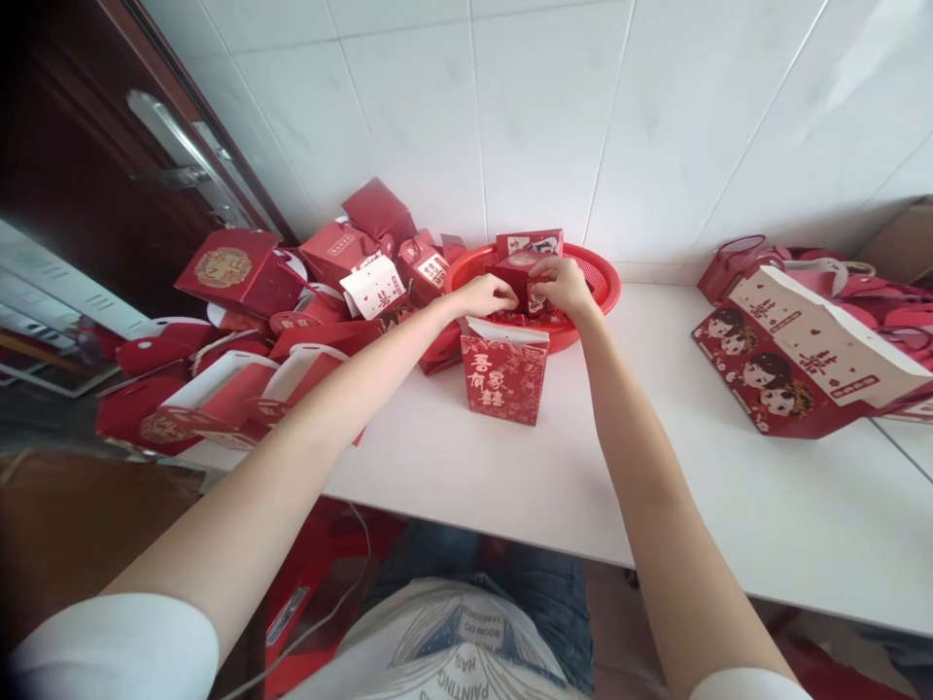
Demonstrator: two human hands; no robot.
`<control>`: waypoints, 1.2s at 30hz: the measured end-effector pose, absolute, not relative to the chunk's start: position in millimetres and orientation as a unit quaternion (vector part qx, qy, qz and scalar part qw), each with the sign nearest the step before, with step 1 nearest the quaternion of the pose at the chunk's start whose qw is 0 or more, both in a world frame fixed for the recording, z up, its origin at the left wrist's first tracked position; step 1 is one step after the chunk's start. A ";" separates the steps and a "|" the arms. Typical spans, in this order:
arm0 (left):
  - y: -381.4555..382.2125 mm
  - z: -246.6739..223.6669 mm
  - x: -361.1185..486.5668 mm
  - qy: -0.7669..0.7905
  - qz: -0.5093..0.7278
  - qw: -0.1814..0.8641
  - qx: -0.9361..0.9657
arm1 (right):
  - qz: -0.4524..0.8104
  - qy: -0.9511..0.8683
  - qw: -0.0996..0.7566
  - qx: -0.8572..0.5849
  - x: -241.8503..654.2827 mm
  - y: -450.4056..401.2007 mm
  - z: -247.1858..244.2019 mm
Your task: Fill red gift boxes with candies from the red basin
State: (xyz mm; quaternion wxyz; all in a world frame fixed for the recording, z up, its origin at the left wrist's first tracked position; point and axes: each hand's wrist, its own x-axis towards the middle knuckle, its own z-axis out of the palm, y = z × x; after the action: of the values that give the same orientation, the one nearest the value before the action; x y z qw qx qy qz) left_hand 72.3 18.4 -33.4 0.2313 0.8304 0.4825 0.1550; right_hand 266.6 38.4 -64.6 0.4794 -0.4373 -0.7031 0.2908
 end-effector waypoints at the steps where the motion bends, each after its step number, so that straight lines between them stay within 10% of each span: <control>1: 17.5 -32.5 72.3 0.484 0.151 0.229 0.831 | 0.287 -0.704 0.476 -0.441 266.0 37.3 -63.7; 36: 24.1 -27.4 72.2 0.521 -0.050 0.230 0.820 | 0.285 -0.692 0.488 -0.448 257.3 29.5 -54.2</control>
State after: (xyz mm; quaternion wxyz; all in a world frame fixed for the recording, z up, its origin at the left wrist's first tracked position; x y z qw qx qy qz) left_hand 72.2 24.1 -27.4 0.2298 0.8205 0.5211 -0.0497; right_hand 257.3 29.5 -54.2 0.4884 -0.4479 -0.6924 0.2854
